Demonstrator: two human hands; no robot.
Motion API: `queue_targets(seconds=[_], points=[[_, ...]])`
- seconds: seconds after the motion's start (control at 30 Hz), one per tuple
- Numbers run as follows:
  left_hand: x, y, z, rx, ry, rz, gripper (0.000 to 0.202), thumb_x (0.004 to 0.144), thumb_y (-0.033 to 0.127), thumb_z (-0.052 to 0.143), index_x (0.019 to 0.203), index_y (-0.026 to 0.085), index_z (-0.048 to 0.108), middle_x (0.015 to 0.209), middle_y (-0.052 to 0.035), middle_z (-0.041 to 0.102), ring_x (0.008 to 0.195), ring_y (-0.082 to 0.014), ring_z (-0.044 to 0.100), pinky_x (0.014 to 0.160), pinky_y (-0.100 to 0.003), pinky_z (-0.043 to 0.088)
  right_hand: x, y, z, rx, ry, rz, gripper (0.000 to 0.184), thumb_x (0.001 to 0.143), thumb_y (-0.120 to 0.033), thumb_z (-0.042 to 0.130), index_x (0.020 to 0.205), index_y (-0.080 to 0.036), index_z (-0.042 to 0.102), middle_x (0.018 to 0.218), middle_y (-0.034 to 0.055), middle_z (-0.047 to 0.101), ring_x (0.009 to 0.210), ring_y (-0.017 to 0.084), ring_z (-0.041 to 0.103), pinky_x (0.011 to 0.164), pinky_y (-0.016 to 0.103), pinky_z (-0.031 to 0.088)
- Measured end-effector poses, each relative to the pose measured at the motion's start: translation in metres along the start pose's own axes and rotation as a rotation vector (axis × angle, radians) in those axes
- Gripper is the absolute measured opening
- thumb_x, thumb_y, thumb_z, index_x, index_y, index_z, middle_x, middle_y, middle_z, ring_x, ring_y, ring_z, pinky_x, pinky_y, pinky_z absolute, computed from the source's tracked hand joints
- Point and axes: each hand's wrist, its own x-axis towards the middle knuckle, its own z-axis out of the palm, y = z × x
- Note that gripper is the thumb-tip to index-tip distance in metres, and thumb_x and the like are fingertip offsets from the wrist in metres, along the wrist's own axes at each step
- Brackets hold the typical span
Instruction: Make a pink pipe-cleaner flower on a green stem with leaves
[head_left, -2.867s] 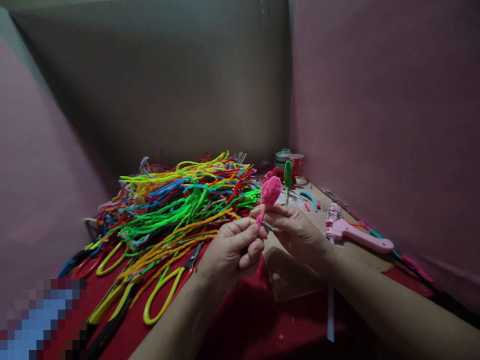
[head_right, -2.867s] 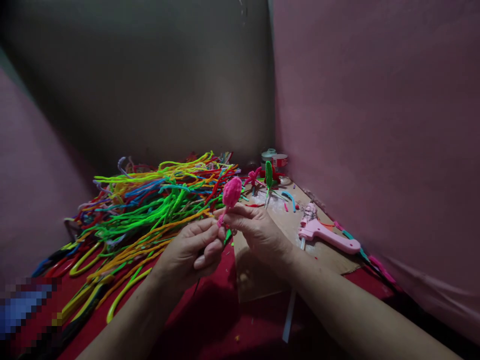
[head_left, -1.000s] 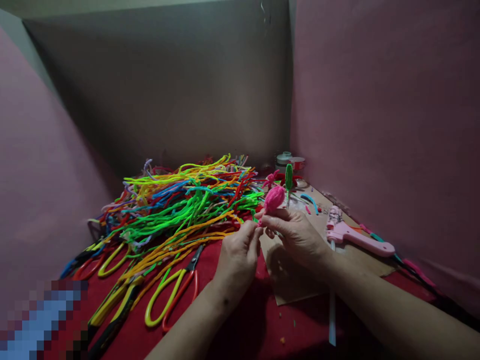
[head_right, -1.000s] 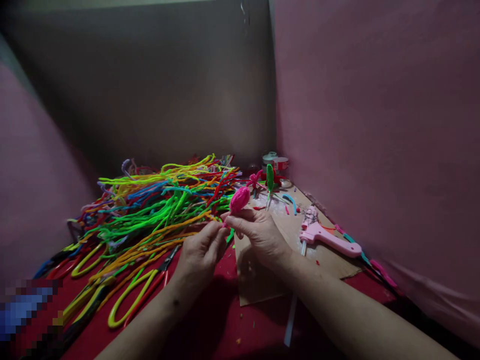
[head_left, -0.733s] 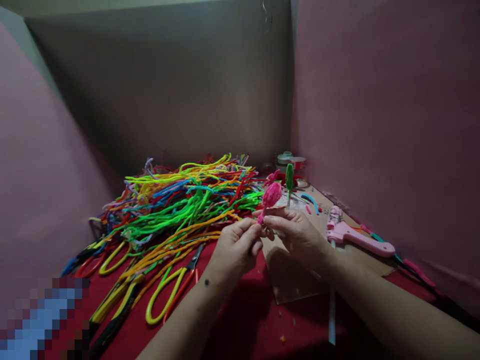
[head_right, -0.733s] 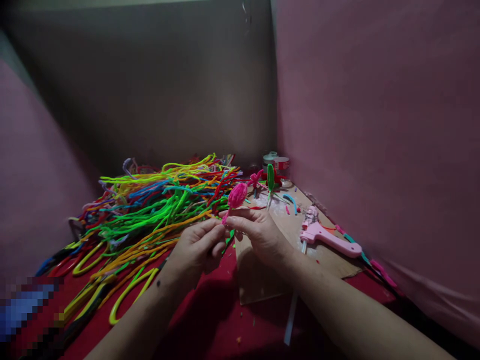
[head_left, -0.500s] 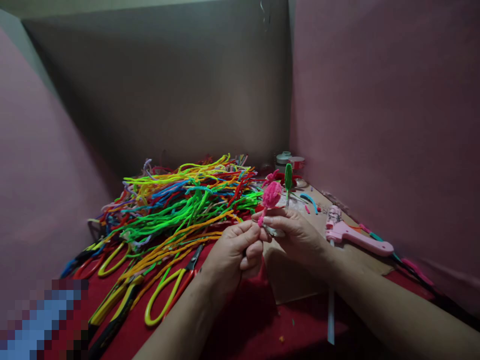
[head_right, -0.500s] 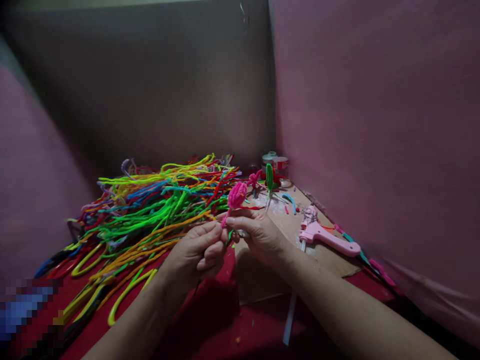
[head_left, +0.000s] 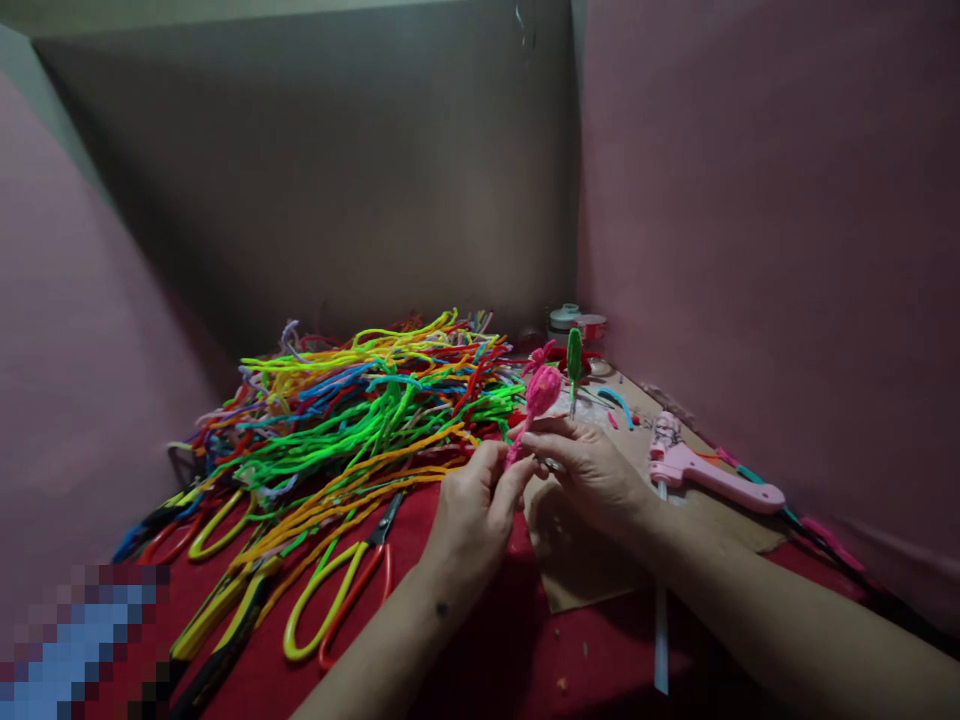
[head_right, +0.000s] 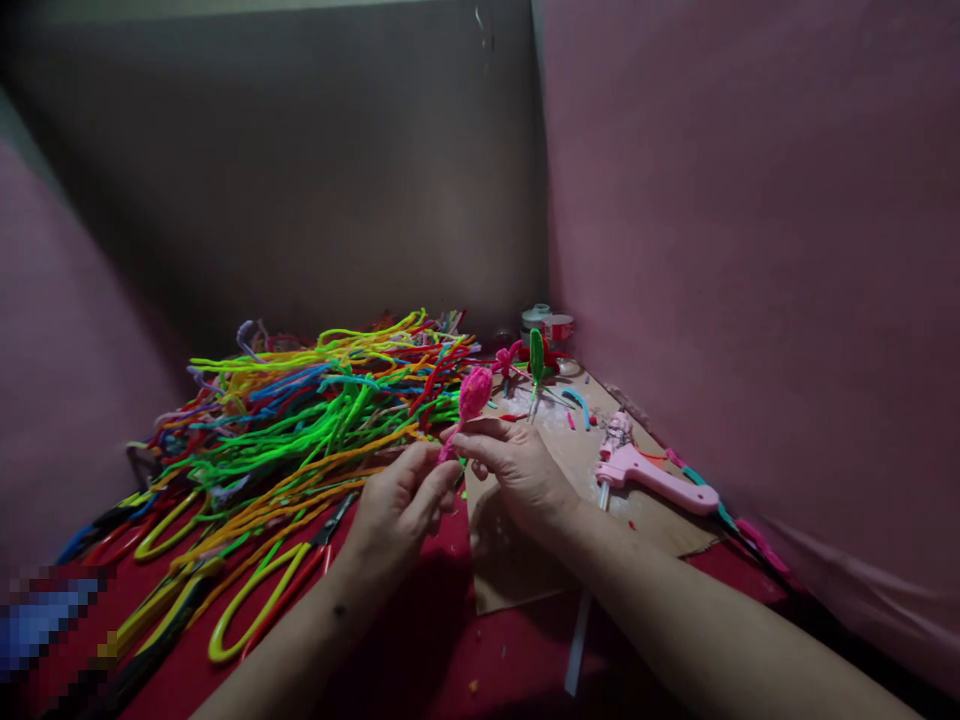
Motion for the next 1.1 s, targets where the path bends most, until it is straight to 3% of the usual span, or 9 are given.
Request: queue_targets(seconds=[0.07,0.13,0.3,0.47,0.73,0.83,0.9,1.0,1.1], points=[[-0.001,-0.002,0.002,0.096,0.067,0.081,0.023,0.081,0.034,0.052,0.065,0.018,0.053,0.051,0.0039,0.047,0.044,-0.0068,0.039,0.045,-0.019,0.03,0.0,0.0,0.0,-0.019,-0.009,-0.013,0.005,0.069,-0.023,0.07,0.069,-0.018,0.068,0.067,-0.0011,0.057,0.058,0.01,0.041,0.054,0.025,0.032],[0.0,-0.002,0.001,0.04,0.052,0.053,0.023,0.083,0.032,0.049,0.065,0.018,0.053,0.049,0.0044,0.046,0.042,-0.0064,0.038,0.043,-0.018,0.03,-0.001,0.0,0.001,-0.017,-0.037,-0.005,0.007,0.07,-0.024,0.069,0.074,-0.018,0.069,0.072,0.0,0.059,0.061,0.01,0.043,0.055,0.024,0.032],[0.003,0.004,-0.005,-0.383,-0.123,-0.198,0.021,0.082,0.035,0.052,0.072,0.017,0.053,0.046,0.0064,0.045,0.032,-0.0032,0.031,0.032,-0.014,0.022,-0.001,0.0,0.003,0.046,-0.107,0.025,0.021,0.077,-0.033,0.063,0.088,-0.016,0.071,0.068,0.0015,0.059,0.059,0.011,0.046,0.057,0.026,0.035],[0.005,0.002,-0.011,-0.814,-0.388,-0.314,0.016,0.084,0.03,0.052,0.076,0.016,0.054,0.044,0.0088,0.039,0.03,-0.0011,0.016,0.027,-0.011,0.02,-0.001,-0.003,0.003,0.082,-0.137,0.041,0.019,0.076,-0.027,0.064,0.091,-0.018,0.071,0.065,-0.0001,0.06,0.058,0.01,0.048,0.061,0.026,0.037],[0.005,-0.002,-0.015,-1.013,-0.594,-0.368,0.016,0.088,0.026,0.045,0.08,0.016,0.055,0.045,0.0098,0.035,0.029,-0.0006,0.008,0.026,-0.01,0.023,-0.005,-0.007,0.005,0.05,-0.173,-0.023,0.01,0.077,-0.023,0.062,0.082,-0.021,0.071,0.064,-0.0008,0.059,0.064,0.012,0.048,0.069,0.029,0.038],[0.004,0.001,-0.013,-0.856,-0.508,-0.337,0.018,0.087,0.03,0.046,0.079,0.017,0.054,0.041,0.0097,0.035,0.028,-0.0018,0.011,0.026,-0.013,0.021,-0.004,-0.005,0.005,0.009,-0.13,-0.045,0.009,0.076,-0.025,0.063,0.078,-0.02,0.071,0.066,-0.0007,0.058,0.062,0.012,0.046,0.066,0.028,0.037],[0.003,0.003,-0.009,-0.621,-0.362,-0.273,0.021,0.086,0.035,0.047,0.078,0.017,0.054,0.043,0.008,0.04,0.029,-0.003,0.02,0.029,-0.014,0.021,-0.003,-0.004,0.004,-0.031,-0.069,-0.061,0.009,0.075,-0.026,0.065,0.077,-0.02,0.071,0.067,-0.0006,0.059,0.06,0.011,0.044,0.062,0.027,0.035],[0.0,0.002,-0.002,-0.163,-0.073,-0.058,0.018,0.081,0.036,0.054,0.076,0.018,0.054,0.052,0.0047,0.048,0.041,-0.0057,0.038,0.04,-0.017,0.027,-0.002,-0.002,0.004,-0.104,0.018,-0.084,0.009,0.074,-0.027,0.066,0.075,-0.021,0.072,0.072,0.0001,0.061,0.061,0.011,0.044,0.06,0.026,0.034],[-0.002,-0.004,0.002,0.152,0.105,0.132,0.014,0.079,0.029,0.055,0.069,0.019,0.055,0.055,0.0041,0.047,0.048,-0.0069,0.039,0.049,-0.019,0.03,-0.003,-0.003,0.006,-0.151,0.015,-0.098,0.008,0.075,-0.027,0.066,0.075,-0.023,0.072,0.071,-0.0008,0.061,0.064,0.012,0.045,0.063,0.026,0.036]])
